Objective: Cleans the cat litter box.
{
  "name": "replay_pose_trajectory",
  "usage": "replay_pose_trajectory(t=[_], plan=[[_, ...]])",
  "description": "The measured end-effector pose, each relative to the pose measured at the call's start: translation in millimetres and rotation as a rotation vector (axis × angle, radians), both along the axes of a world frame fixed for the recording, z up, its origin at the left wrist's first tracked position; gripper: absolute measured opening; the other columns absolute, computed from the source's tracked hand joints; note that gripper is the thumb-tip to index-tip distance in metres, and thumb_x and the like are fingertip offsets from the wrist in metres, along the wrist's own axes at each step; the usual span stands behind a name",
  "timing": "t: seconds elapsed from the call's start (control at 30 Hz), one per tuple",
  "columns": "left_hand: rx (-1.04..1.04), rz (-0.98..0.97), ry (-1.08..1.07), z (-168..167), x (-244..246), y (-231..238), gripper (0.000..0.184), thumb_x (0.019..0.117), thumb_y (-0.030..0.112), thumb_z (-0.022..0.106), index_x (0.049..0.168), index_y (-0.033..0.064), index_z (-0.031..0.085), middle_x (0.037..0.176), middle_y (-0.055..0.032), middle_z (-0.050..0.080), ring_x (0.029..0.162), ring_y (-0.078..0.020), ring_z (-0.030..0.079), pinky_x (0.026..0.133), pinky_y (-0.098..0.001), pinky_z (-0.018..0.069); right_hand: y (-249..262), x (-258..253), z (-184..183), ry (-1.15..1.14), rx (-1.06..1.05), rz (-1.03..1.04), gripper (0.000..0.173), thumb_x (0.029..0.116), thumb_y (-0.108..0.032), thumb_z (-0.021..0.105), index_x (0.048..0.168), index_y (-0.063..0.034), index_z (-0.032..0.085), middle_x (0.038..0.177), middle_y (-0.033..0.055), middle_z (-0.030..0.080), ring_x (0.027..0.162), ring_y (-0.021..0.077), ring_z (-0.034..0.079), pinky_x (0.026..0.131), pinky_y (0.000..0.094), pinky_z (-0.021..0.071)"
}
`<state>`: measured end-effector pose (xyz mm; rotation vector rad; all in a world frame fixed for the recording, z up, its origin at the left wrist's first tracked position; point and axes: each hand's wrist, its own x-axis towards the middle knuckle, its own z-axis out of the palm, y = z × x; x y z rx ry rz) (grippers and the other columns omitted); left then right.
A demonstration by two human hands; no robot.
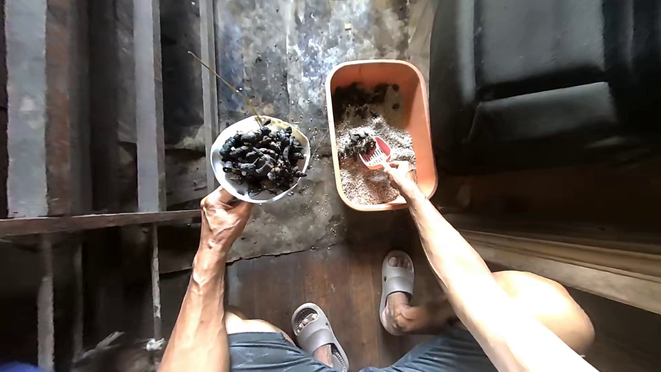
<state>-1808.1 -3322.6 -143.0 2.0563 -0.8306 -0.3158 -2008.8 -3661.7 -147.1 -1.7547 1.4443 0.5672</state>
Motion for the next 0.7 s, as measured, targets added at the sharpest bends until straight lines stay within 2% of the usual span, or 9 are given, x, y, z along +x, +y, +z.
replay_pose_trajectory(t=[0.03,0.07,0.1,0.17,0.2,0.37,0.5,0.57,0.7], plan=[[0.008,0.008,0.000,1,0,-1,0.019,0.0908,0.016,0.073,0.101,-0.0004,0.072,0.094,-0.0095,0.072,0.086,-0.0069,0.068,0.084,-0.0316,0.0556,-2,-12,-23,-0.073,-0.118,0.028,0.037,0.1090,-0.018,0.049,0.138,0.0016,0.060,0.130,0.0277,0.063,0.117,0.0406,0.062,0.102,0.0561,0.0462],[0.021,0.013,-0.005,1,1,-1,0.019,0.0907,0.016,0.073,0.100,0.0004,0.072,0.093,-0.0091,0.072,0.086,-0.0064,0.068,0.084,-0.0313,0.0559,-3,-33,-75,-0.265,-0.431,0.034,0.031,0.1018,-0.021,0.058,0.118,0.0011,0.073,0.105,0.0271,0.072,0.093,0.0414,0.070,0.082,0.0597,0.0536],[0.031,0.013,-0.015,1,0,0,0.018,0.0905,0.017,0.073,0.099,0.0010,0.073,0.092,-0.0087,0.072,0.085,-0.0062,0.068,0.083,-0.0310,0.0556,-15,-42,-99,-0.304,-0.442,0.017,0.030,0.1004,-0.025,0.061,0.117,-0.0032,0.074,0.106,0.0246,0.073,0.095,0.0412,0.070,0.083,0.0626,0.0533],[0.036,-0.012,-0.028,2,-1,4,0.015,0.0920,0.014,0.073,0.098,0.0009,0.072,0.090,-0.0103,0.071,0.082,-0.0103,0.067,0.079,-0.0334,0.0552,-26,-44,-108,-0.279,-0.347,-0.034,0.030,0.0991,-0.027,0.064,0.121,-0.0077,0.074,0.115,0.0225,0.072,0.105,0.0404,0.069,0.092,0.0644,0.0512],[0.035,-0.017,-0.033,3,-2,5,0.013,0.0922,0.013,0.073,0.098,0.0012,0.071,0.089,-0.0106,0.070,0.080,-0.0113,0.067,0.077,-0.0341,0.0552,-28,-42,-109,-0.279,-0.322,-0.055,0.030,0.0984,-0.026,0.066,0.120,-0.0073,0.074,0.114,0.0226,0.071,0.105,0.0403,0.068,0.092,0.0642,0.0513],[0.033,-0.026,-0.048,0,-3,7,0.013,0.0929,0.015,0.072,0.098,0.0027,0.072,0.088,-0.0097,0.070,0.079,-0.0111,0.067,0.076,-0.0344,0.0555,-38,-26,-125,-0.286,-0.244,-0.088,0.031,0.1000,-0.029,0.063,0.120,-0.0071,0.073,0.108,0.0200,0.073,0.095,0.0362,0.071,0.087,0.0593,0.0553],[0.042,-0.014,-0.053,2,-4,7,0.013,0.0927,0.016,0.072,0.097,0.0035,0.072,0.086,-0.0089,0.070,0.076,-0.0101,0.065,0.073,-0.0333,0.0538,-43,-5,-124,-0.274,-0.251,-0.071,0.037,0.1017,-0.034,0.060,0.120,-0.0049,0.072,0.111,0.0221,0.071,0.099,0.0380,0.070,0.089,0.0603,0.0537],[0.044,-0.007,-0.041,2,-4,9,0.012,0.0927,0.015,0.072,0.097,0.0032,0.071,0.087,-0.0088,0.070,0.077,-0.0100,0.066,0.074,-0.0328,0.0548,-45,4,-123,-0.250,-0.257,-0.056,0.034,0.1006,-0.030,0.061,0.120,-0.0045,0.072,0.114,0.0230,0.071,0.103,0.0389,0.069,0.091,0.0610,0.0529],[0.045,0.011,-0.022,3,-4,11,0.012,0.0922,0.014,0.071,0.098,0.0030,0.072,0.088,-0.0096,0.070,0.077,-0.0111,0.065,0.074,-0.0349,0.0547,-49,12,-123,-0.247,-0.252,-0.060,0.032,0.1013,-0.029,0.059,0.116,-0.0040,0.073,0.109,0.0227,0.071,0.097,0.0377,0.069,0.088,0.0595,0.0536]])
